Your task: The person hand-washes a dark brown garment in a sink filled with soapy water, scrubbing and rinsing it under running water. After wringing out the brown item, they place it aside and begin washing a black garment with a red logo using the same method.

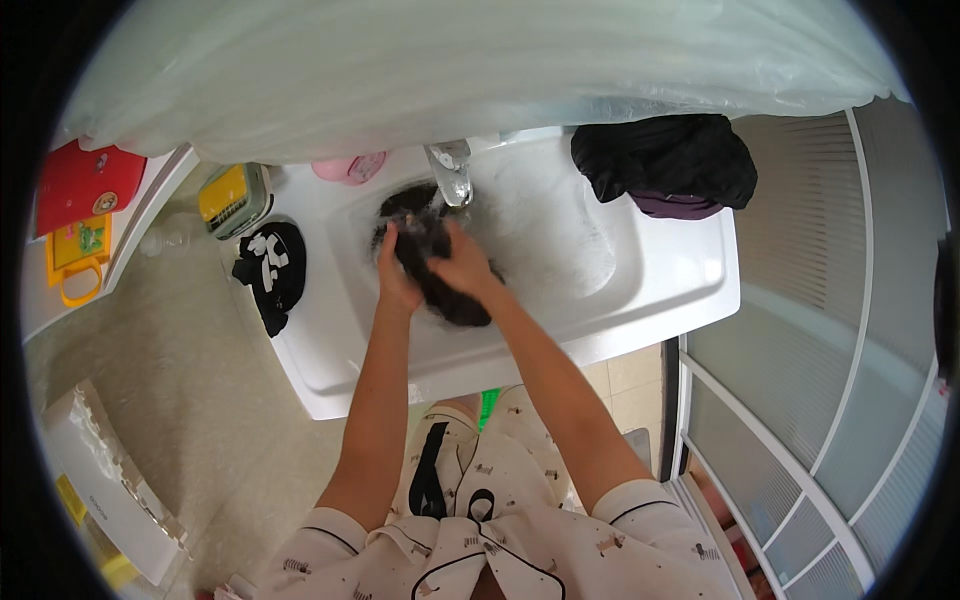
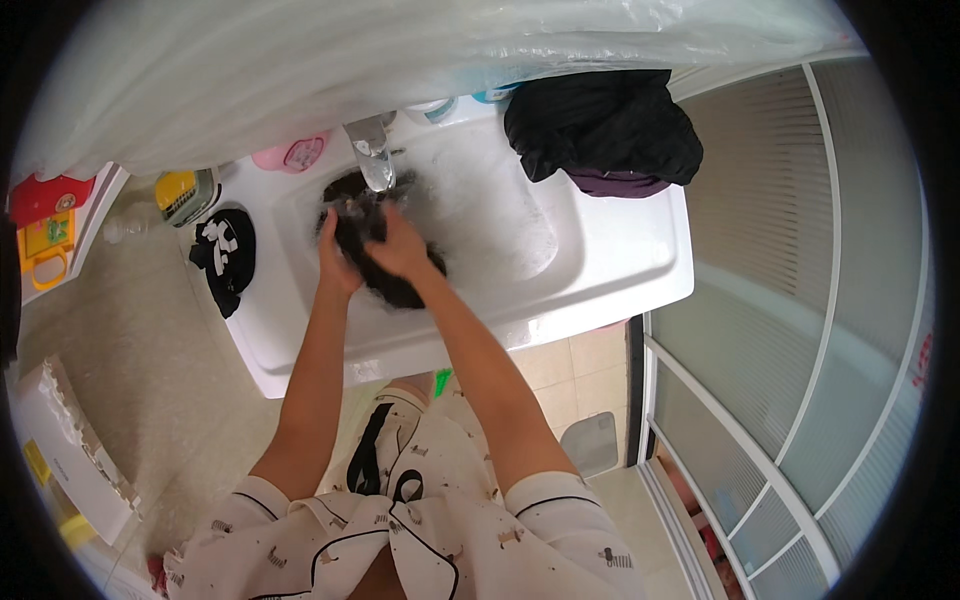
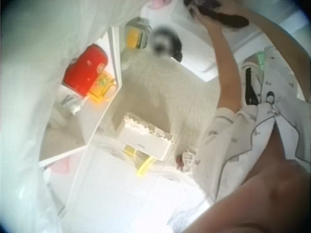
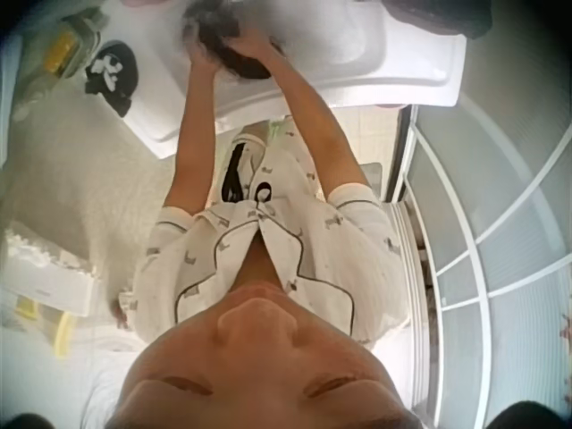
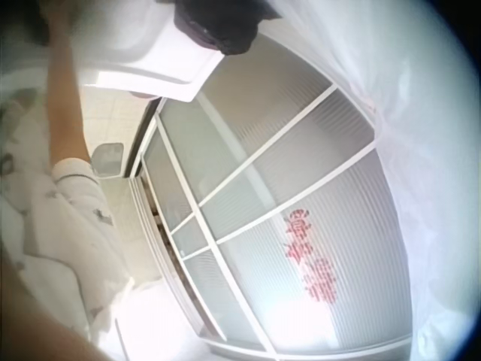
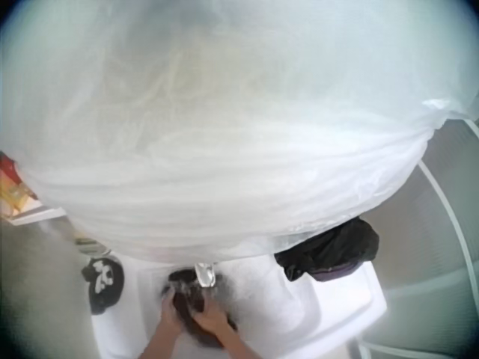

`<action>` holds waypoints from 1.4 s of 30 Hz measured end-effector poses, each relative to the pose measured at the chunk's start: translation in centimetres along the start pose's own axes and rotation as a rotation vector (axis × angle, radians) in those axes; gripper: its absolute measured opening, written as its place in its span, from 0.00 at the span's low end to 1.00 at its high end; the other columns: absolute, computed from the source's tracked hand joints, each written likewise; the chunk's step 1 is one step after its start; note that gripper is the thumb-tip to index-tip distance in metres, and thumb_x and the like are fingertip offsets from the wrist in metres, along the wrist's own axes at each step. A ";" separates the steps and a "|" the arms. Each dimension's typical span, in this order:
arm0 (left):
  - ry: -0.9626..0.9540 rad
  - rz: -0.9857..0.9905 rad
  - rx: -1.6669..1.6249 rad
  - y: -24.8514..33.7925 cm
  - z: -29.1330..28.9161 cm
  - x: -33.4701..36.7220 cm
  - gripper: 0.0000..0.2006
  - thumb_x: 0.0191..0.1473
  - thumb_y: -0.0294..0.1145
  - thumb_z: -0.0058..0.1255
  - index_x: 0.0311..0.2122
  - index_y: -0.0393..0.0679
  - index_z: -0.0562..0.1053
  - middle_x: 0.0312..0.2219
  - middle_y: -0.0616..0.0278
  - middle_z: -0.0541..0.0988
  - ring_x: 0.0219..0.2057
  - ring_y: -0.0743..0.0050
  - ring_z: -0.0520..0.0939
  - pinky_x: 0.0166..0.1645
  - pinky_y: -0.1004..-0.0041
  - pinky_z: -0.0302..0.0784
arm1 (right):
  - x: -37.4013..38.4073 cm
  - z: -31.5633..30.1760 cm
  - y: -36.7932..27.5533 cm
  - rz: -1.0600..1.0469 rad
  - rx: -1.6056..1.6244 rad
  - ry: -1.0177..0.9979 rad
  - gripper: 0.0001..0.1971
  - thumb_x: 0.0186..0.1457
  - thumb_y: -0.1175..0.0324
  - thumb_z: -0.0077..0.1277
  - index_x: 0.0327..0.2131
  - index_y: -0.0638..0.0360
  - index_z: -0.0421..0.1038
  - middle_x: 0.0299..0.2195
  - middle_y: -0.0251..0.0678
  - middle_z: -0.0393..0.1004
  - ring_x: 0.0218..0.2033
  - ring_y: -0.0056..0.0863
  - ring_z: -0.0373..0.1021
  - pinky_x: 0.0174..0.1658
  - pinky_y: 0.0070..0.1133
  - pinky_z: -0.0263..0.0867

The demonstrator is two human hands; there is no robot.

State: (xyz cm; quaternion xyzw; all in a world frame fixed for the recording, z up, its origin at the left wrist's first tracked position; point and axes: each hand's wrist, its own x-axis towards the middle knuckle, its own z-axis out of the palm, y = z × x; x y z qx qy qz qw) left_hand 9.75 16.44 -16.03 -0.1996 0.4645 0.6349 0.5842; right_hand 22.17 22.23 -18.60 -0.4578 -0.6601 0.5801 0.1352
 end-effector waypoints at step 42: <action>-0.072 0.080 0.173 -1.6 -1.3 1.2 0.15 0.60 0.39 0.44 0.45 0.39 0.73 0.40 0.56 0.78 0.42 0.60 0.78 0.54 0.63 0.74 | 1.5 -1.0 -6.3 0.259 -0.343 0.300 0.19 0.46 0.53 0.60 0.35 0.58 0.76 0.33 0.47 0.76 0.31 0.48 0.74 0.35 0.38 0.71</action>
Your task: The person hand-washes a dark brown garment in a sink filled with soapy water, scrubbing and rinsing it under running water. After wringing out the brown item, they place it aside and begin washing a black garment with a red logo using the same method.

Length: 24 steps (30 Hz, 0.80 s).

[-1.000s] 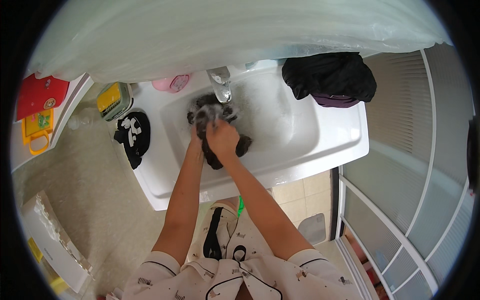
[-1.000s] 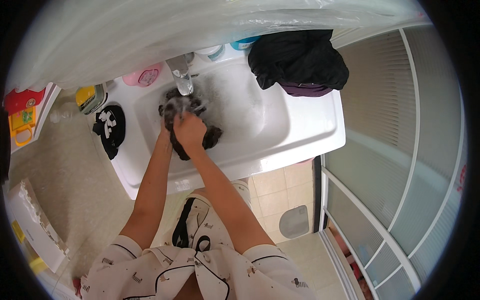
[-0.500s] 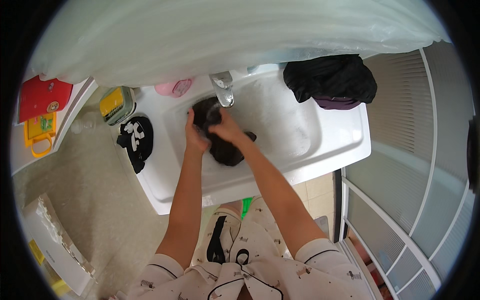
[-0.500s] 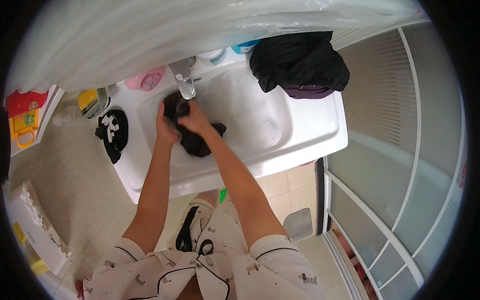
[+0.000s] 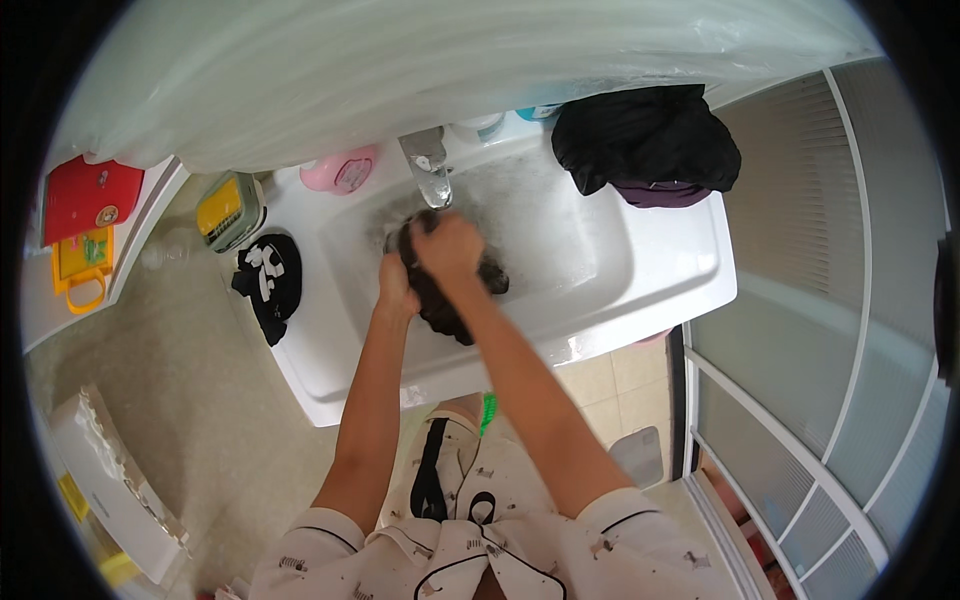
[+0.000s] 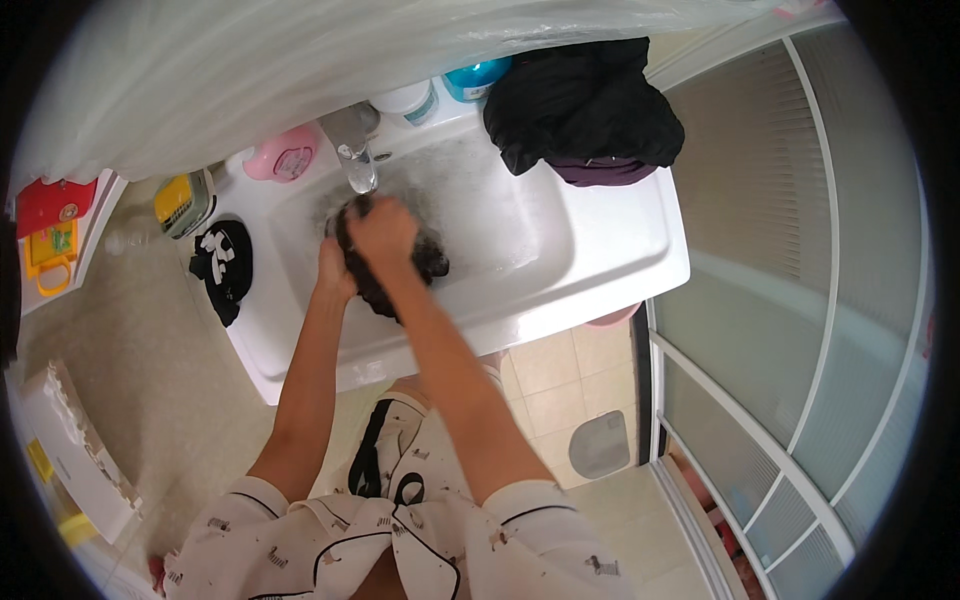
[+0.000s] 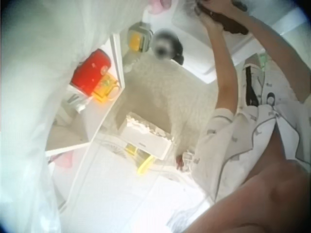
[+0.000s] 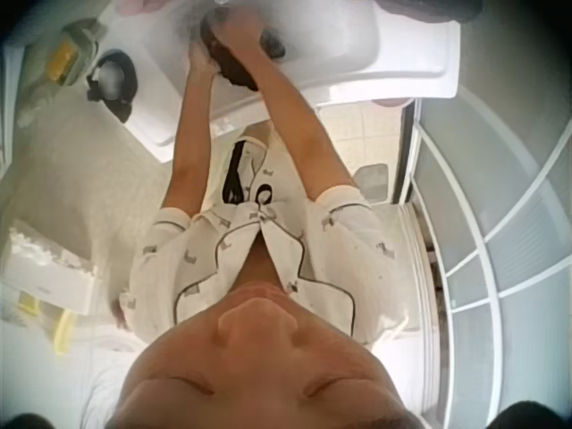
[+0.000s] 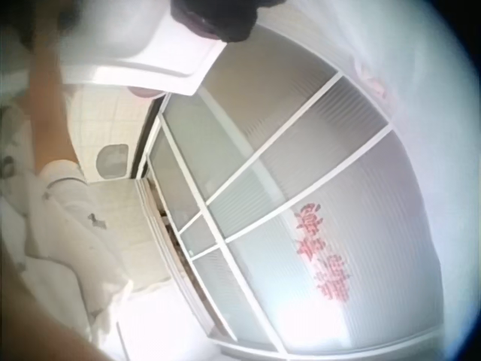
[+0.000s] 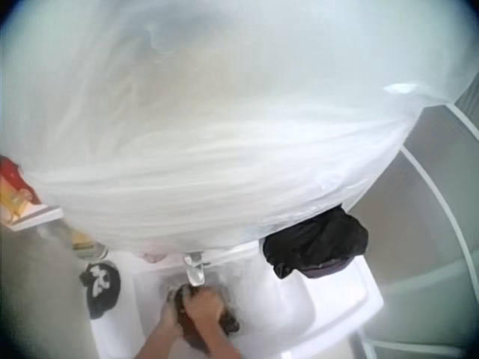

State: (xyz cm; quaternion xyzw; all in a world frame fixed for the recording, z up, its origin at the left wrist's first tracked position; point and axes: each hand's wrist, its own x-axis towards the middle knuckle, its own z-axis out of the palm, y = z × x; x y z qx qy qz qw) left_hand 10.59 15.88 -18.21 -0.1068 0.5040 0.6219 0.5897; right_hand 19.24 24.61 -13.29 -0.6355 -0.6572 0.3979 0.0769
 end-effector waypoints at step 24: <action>0.018 0.074 0.370 0.4 -1.4 0.6 0.13 0.59 0.36 0.46 0.46 0.43 0.72 0.40 0.59 0.76 0.41 0.68 0.77 0.46 0.69 0.76 | -6.3 0.4 0.1 -0.326 0.114 0.206 0.10 0.46 0.62 0.59 0.28 0.58 0.75 0.33 0.45 0.71 0.30 0.47 0.72 0.30 0.37 0.70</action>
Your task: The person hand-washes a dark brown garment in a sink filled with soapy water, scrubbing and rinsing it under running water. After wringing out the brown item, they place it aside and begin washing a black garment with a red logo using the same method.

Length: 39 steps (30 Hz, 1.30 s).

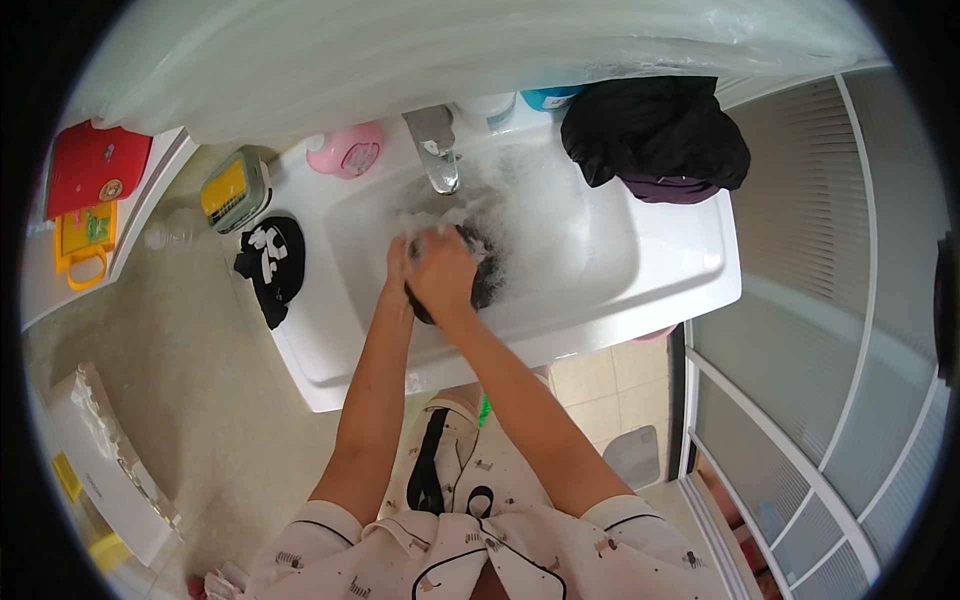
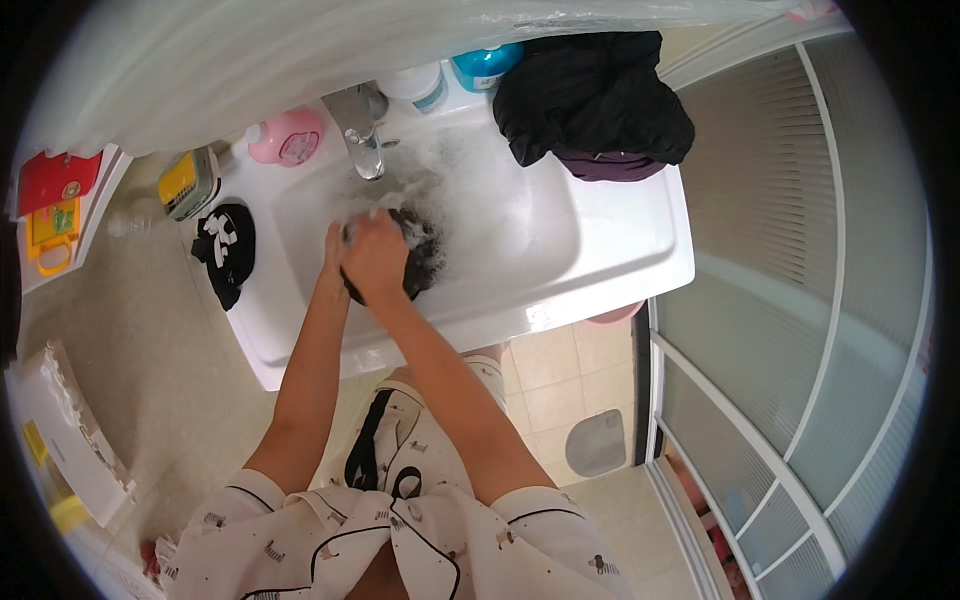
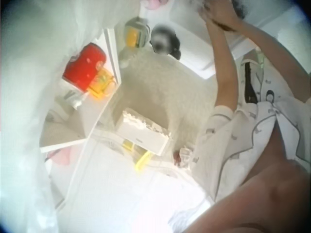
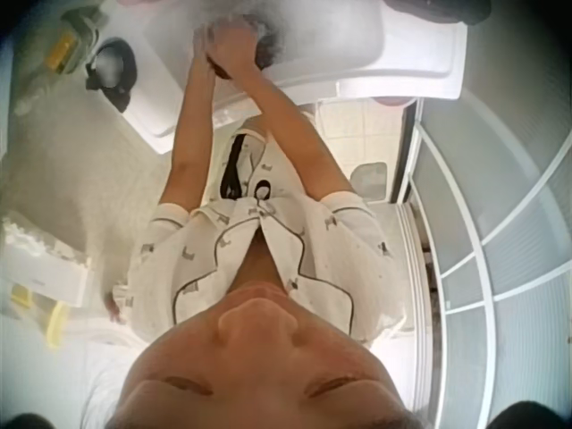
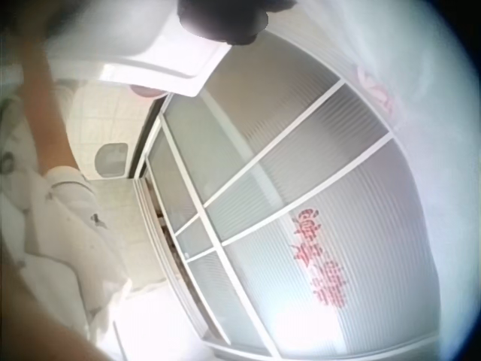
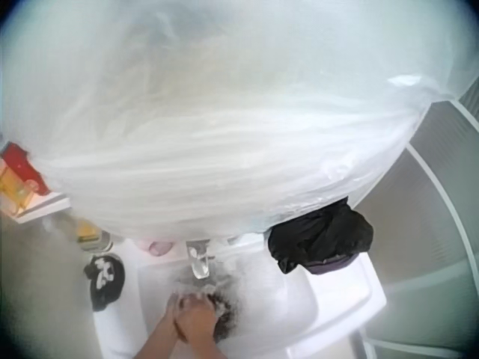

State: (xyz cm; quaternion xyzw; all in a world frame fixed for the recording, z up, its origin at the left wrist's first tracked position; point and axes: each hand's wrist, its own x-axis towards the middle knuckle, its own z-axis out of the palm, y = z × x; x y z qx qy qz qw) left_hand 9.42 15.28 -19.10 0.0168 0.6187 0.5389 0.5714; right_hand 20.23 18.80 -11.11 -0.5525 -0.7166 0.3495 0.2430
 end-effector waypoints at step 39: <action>0.009 0.397 0.815 2.1 1.9 -2.3 0.28 0.36 0.34 0.69 0.45 0.37 0.71 0.41 0.51 0.74 0.46 0.57 0.74 0.52 0.63 0.69 | 4.2 -8.8 8.7 -0.164 0.148 -0.159 0.11 0.37 0.81 0.57 0.29 0.56 0.80 0.36 0.40 0.74 0.40 0.41 0.71 0.45 0.29 0.69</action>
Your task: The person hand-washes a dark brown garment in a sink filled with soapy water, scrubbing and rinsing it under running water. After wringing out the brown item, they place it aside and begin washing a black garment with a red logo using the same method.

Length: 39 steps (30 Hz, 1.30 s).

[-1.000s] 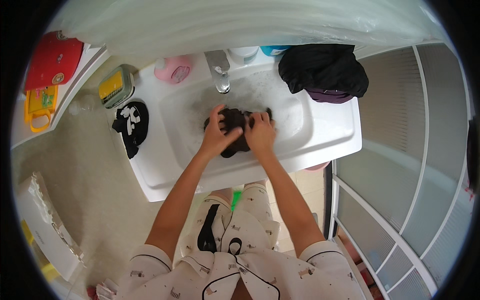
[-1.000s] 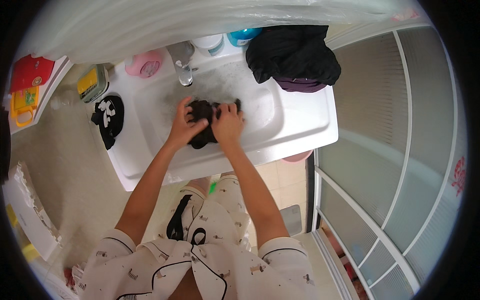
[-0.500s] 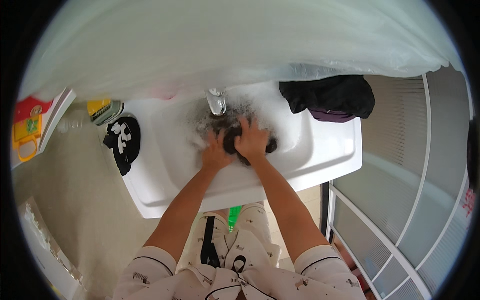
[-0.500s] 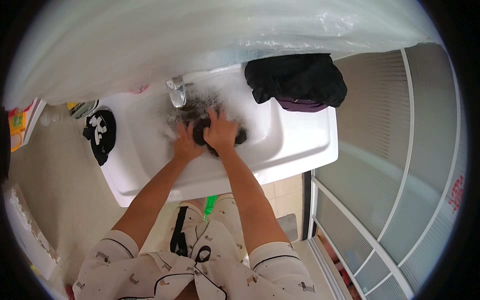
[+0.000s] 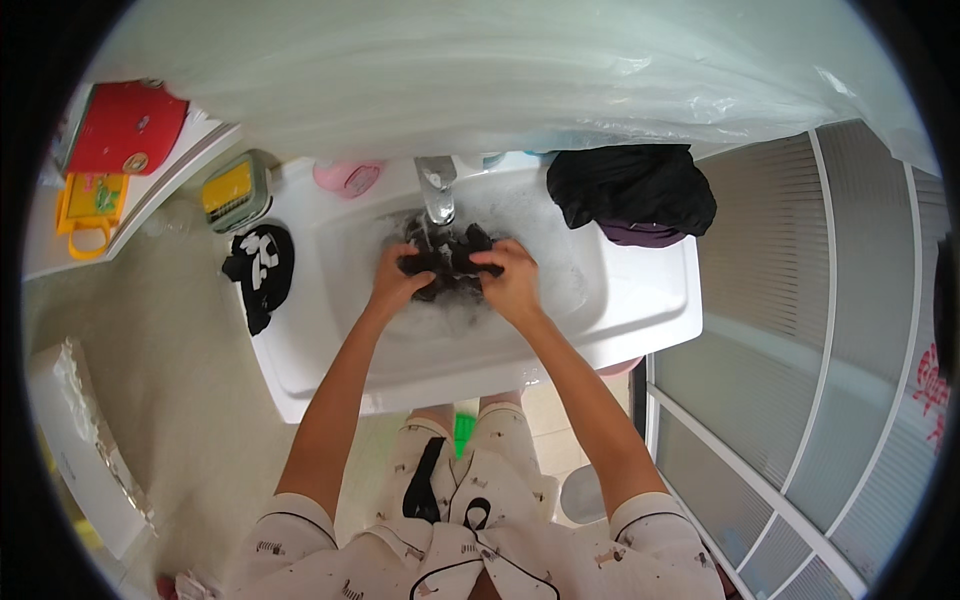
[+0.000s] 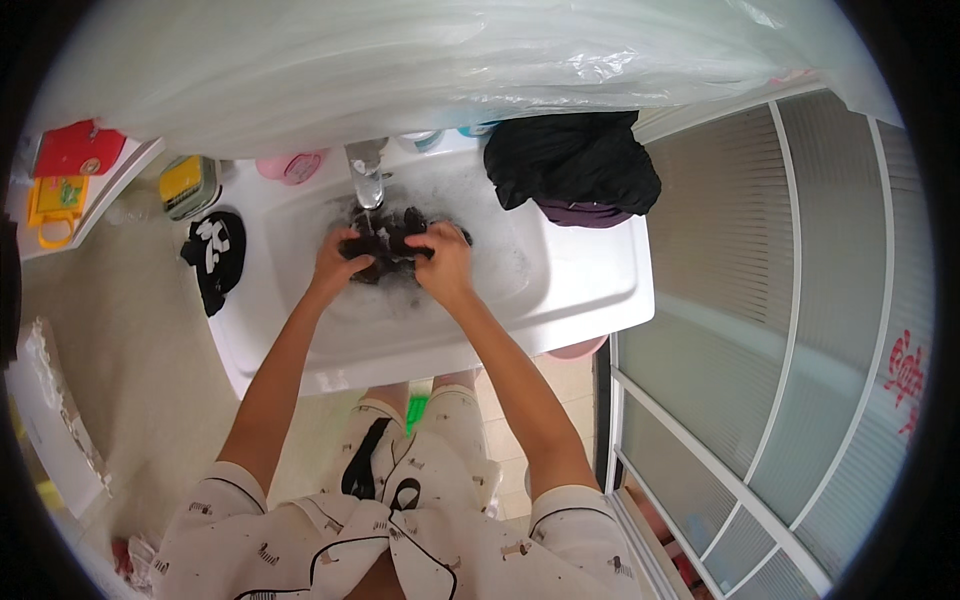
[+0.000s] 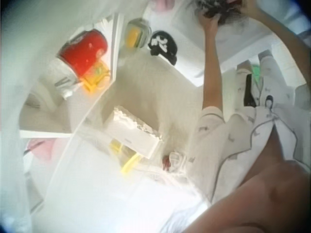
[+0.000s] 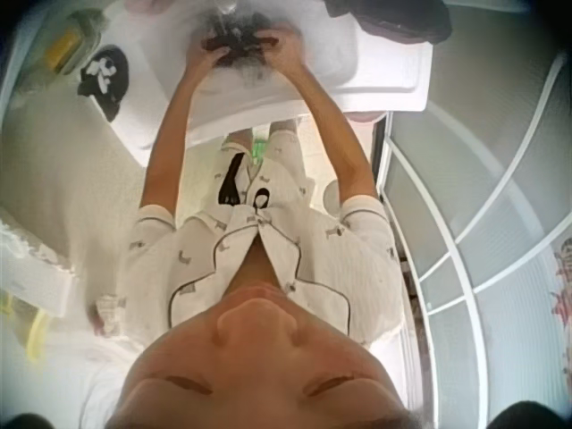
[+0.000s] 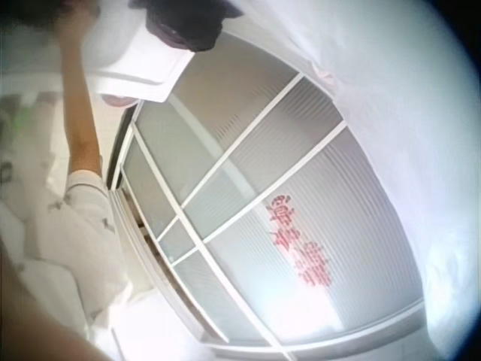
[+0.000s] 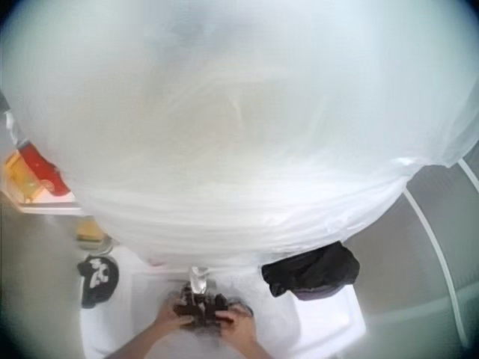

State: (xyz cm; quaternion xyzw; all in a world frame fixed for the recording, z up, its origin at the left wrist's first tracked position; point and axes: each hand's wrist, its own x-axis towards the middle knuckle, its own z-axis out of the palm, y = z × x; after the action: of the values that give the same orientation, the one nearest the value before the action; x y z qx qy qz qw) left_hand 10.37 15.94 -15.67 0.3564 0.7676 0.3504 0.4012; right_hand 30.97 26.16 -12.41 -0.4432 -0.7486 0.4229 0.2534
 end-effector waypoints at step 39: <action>0.459 -0.038 0.396 -1.2 -9.4 -9.2 0.14 0.44 0.26 0.51 0.40 0.42 0.74 0.24 0.57 0.78 0.23 0.61 0.79 0.35 0.64 0.77 | -2.4 -8.9 -12.9 0.764 1.653 -0.090 0.08 0.43 0.77 0.47 0.30 0.51 0.67 0.32 0.37 0.72 0.41 0.45 0.70 0.52 0.42 0.61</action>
State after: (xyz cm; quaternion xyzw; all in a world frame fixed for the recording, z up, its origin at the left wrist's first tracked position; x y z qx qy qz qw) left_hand 5.77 5.32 -9.23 0.3247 0.8981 0.2577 0.1468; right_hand 33.04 24.45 3.15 -0.3213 -0.0188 0.8968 0.3035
